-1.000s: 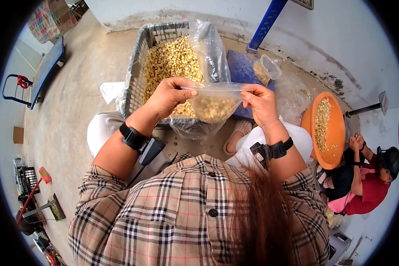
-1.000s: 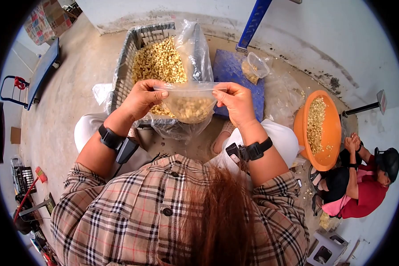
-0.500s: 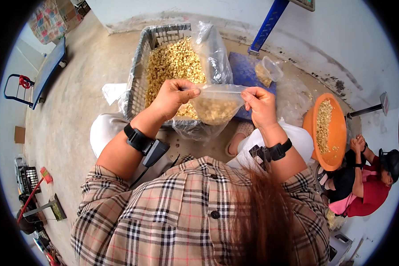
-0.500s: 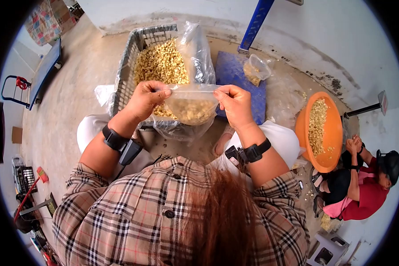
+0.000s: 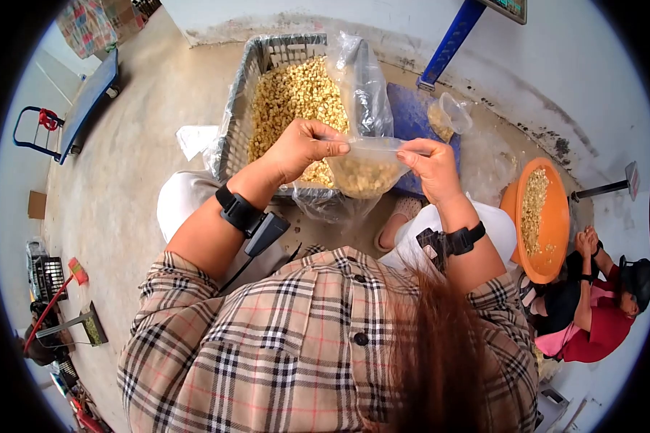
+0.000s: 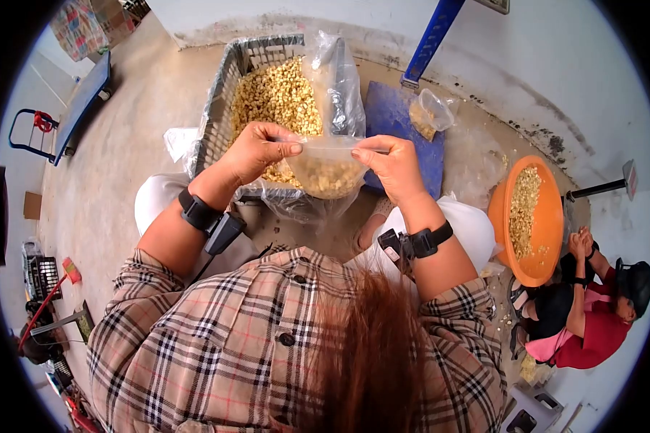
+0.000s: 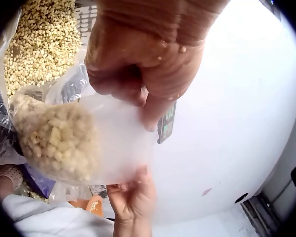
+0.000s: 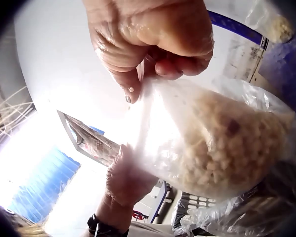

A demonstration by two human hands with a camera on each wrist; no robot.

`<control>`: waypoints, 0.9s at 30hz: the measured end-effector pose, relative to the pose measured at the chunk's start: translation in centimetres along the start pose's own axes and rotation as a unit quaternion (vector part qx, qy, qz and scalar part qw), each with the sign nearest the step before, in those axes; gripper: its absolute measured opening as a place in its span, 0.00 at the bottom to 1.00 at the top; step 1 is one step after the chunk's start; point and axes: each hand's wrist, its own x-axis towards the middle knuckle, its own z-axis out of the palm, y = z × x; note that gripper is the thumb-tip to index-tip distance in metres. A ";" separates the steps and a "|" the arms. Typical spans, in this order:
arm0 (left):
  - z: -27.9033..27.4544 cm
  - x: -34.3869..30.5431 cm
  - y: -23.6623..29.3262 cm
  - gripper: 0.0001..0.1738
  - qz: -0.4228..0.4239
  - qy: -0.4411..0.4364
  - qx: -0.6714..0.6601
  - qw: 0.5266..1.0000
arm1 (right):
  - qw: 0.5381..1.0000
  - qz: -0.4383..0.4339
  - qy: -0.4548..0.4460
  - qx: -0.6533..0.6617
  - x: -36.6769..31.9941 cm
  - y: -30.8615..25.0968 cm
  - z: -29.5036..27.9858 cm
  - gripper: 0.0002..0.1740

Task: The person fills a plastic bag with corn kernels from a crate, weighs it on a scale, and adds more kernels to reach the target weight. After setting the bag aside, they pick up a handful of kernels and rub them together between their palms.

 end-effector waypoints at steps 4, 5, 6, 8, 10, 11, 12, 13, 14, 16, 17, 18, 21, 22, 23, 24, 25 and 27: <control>0.1 -0.1 0.4 0.10 0.020 0.007 0.034 0.999 | 0.999 -0.014 -0.006 -0.047 0.2 0.0 -0.2 0.07; 0.2 -0.2 0.5 0.09 0.023 0.012 0.041 0.999 | 0.998 -0.020 -0.003 -0.053 0.1 0.1 -0.1 0.06; 0.3 -0.2 0.5 0.09 0.027 0.016 0.048 0.998 | 0.998 -0.032 0.000 -0.046 0.1 0.2 0.0 0.06; 0.2 0.0 0.1 0.09 0.044 0.018 0.056 0.997 | 0.998 -0.057 0.006 -0.034 0.1 0.4 0.3 0.05; 0.3 0.1 -0.2 0.08 0.052 0.026 0.060 0.996 | 0.997 -0.071 0.008 -0.030 0.0 0.4 0.5 0.05; 0.4 0.1 -0.2 0.08 0.054 0.033 0.060 0.996 | 0.996 -0.080 0.010 -0.028 0.0 0.4 0.6 0.05; 0.5 0.1 -0.2 0.08 0.057 0.041 0.060 0.996 | 0.996 -0.081 0.006 -0.049 0.0 0.3 0.5 0.05; 0.2 0.3 0.0 0.09 0.048 0.024 0.063 0.997 | 0.994 -0.083 0.003 -0.069 0.0 0.2 0.4 0.05; -0.3 0.5 0.0 0.10 0.039 0.008 0.067 0.997 | 0.992 -0.086 -0.001 -0.088 0.1 0.2 0.3 0.05; -0.4 0.5 0.5 0.13 0.056 -0.005 0.091 0.994 | 0.993 -0.079 -0.007 -0.088 0.2 0.1 0.2 0.05; -0.3 0.6 0.9 0.15 0.082 -0.004 0.111 0.990 | 0.993 -0.076 -0.010 -0.087 0.2 0.1 0.1 0.05; -0.1 0.5 1.6 0.18 0.108 -0.002 0.132 0.985 | 0.993 -0.073 -0.011 -0.095 0.2 0.0 0.0 0.05; 1.9 1.0 4.2 0.21 0.247 -0.034 0.430 0.867 | 0.991 -0.063 -0.014 -0.117 0.5 -0.1 0.1 0.05; 2.7 1.3 4.8 0.23 0.287 -0.042 0.521 0.803 | 0.990 -0.059 -0.014 -0.124 0.5 -0.2 0.1 0.05; 3.8 1.5 5.1 0.20 0.250 -0.052 0.569 0.781 | 0.990 -0.058 -0.017 -0.131 0.6 -0.4 0.3 0.05; 5.1 1.6 5.4 0.17 0.211 -0.058 0.618 0.755 | 0.989 -0.074 -0.015 -0.130 0.7 -0.2 0.3 0.05; 5.9 1.9 5.3 0.14 0.196 -0.058 0.630 0.749 | 0.992 -0.055 -0.018 -0.114 0.7 -0.1 0.1 0.05; 6.7 2.5 5.0 0.09 0.177 -0.048 0.648 0.739 | 0.995 -0.041 -0.022 -0.091 0.6 0.0 0.0 0.05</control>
